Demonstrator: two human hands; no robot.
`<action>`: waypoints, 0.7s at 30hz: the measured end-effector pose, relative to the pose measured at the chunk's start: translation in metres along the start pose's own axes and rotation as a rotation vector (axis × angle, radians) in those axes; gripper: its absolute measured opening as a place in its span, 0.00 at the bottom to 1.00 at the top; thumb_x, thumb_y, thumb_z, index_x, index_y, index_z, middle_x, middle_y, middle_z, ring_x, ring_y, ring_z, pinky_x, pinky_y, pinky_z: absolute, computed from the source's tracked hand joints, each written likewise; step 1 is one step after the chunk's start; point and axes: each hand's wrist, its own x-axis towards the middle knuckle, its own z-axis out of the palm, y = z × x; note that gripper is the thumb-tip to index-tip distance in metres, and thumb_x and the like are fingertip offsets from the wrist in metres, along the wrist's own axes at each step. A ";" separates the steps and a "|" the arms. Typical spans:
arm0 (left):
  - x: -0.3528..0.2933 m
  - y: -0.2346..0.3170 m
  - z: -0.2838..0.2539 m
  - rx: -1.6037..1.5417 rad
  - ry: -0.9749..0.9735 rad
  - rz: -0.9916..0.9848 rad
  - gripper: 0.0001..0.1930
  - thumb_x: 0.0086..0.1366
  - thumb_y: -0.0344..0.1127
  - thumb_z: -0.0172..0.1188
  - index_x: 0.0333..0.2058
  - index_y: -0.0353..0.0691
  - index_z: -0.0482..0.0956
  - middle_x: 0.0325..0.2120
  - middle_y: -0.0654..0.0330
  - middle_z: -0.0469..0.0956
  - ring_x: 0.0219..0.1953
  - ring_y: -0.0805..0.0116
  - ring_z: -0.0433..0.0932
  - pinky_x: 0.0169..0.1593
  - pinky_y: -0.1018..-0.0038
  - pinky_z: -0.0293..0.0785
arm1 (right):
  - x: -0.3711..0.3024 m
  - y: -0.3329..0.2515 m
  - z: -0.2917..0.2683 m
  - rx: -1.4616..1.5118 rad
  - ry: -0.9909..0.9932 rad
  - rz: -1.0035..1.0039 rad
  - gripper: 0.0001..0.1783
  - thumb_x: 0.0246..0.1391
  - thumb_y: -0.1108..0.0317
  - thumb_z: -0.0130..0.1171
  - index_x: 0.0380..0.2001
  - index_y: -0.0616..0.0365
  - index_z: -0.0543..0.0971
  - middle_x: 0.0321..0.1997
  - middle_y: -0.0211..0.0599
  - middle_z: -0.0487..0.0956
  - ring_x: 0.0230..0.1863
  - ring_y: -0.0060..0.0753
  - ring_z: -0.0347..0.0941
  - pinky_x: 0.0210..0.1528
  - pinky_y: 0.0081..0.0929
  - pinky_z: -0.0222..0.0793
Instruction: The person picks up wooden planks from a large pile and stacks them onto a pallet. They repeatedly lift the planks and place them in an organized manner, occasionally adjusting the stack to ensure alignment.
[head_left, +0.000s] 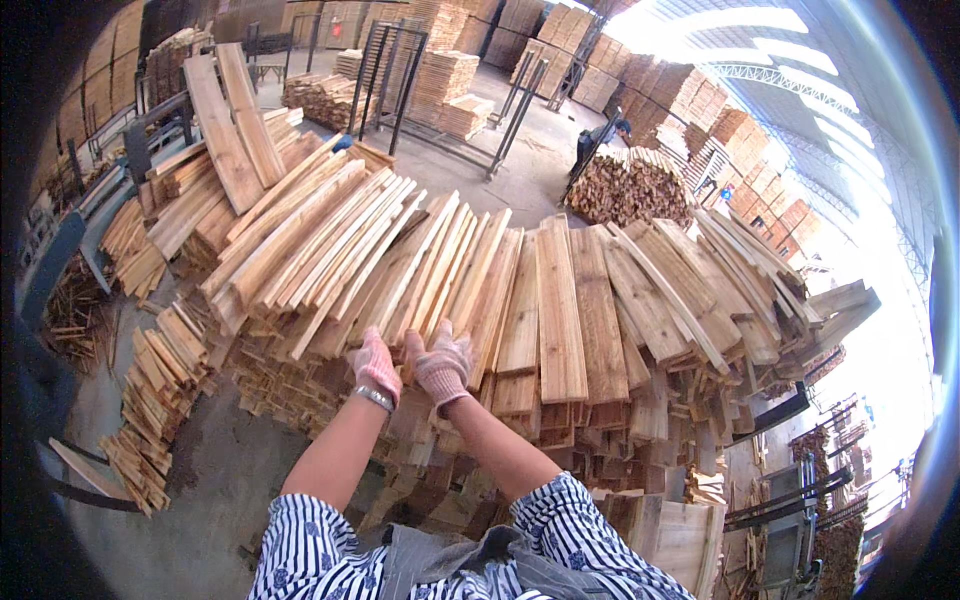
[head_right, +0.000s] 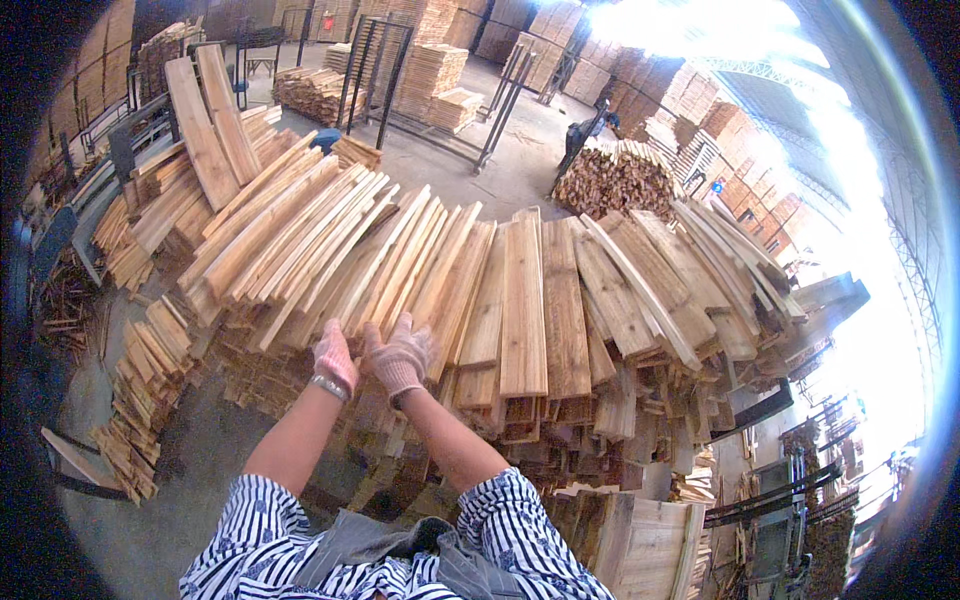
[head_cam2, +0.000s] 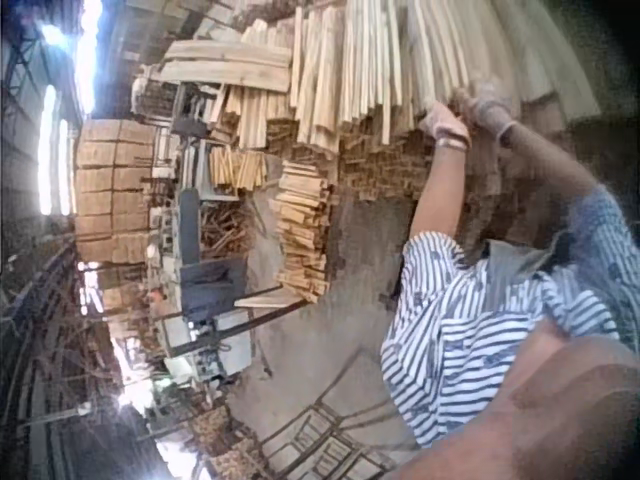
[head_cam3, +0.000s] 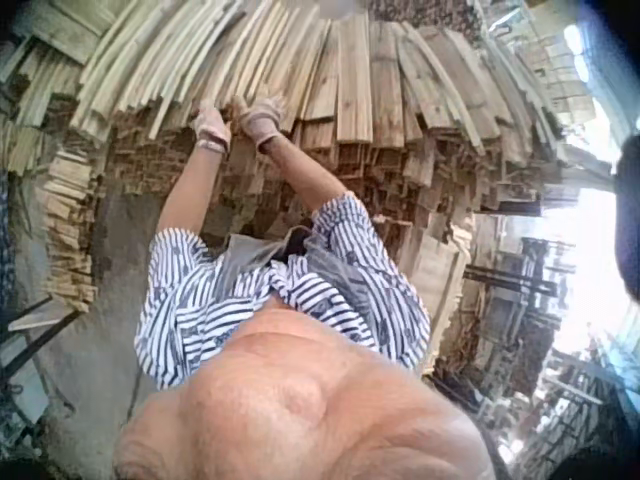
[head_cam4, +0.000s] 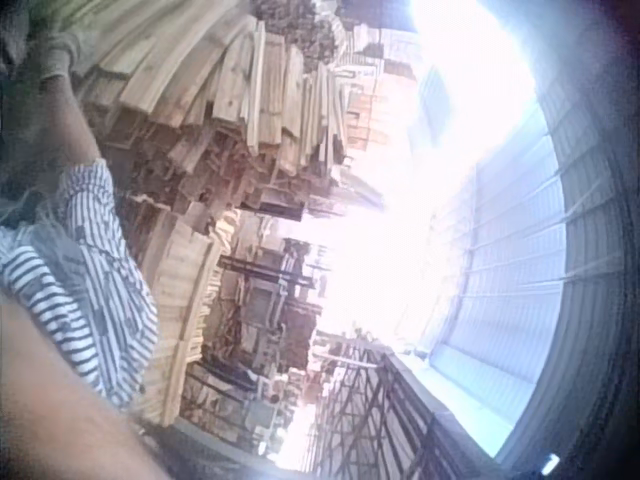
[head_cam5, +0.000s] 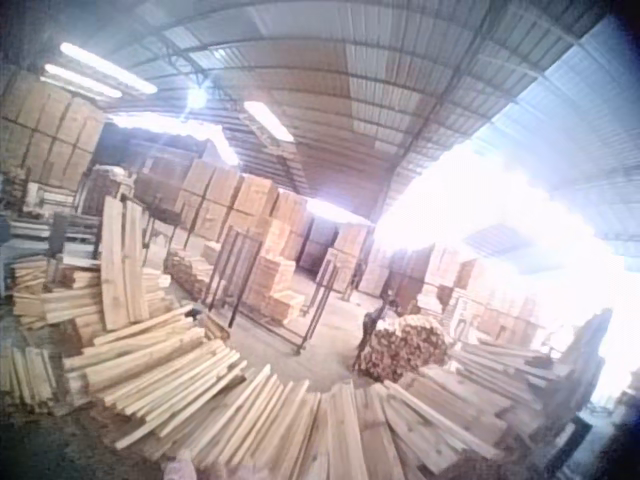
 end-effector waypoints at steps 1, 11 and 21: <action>0.003 0.003 -0.002 -0.010 -0.018 -0.009 0.46 0.71 0.65 0.46 0.72 0.31 0.52 0.74 0.48 0.54 0.72 0.55 0.59 0.73 0.59 0.55 | 0.007 -0.005 0.001 0.099 0.021 -0.039 0.56 0.59 0.29 0.47 0.75 0.64 0.51 0.76 0.75 0.48 0.79 0.68 0.43 0.78 0.52 0.42; -0.026 0.004 0.012 -0.308 0.023 -0.060 0.24 0.69 0.57 0.53 0.41 0.38 0.78 0.32 0.57 0.81 0.32 0.63 0.77 0.35 0.62 0.72 | 0.029 0.038 0.036 0.297 0.438 -0.190 0.34 0.58 0.68 0.55 0.69 0.53 0.64 0.67 0.69 0.64 0.65 0.70 0.65 0.67 0.45 0.65; -0.188 -0.020 -0.086 -0.390 -0.490 -0.574 0.20 0.72 0.46 0.54 0.52 0.36 0.78 0.45 0.50 0.82 0.48 0.57 0.80 0.56 0.56 0.76 | -0.141 0.109 -0.028 0.693 0.077 -0.206 0.38 0.59 0.77 0.47 0.74 0.64 0.55 0.75 0.55 0.62 0.74 0.40 0.60 0.75 0.30 0.53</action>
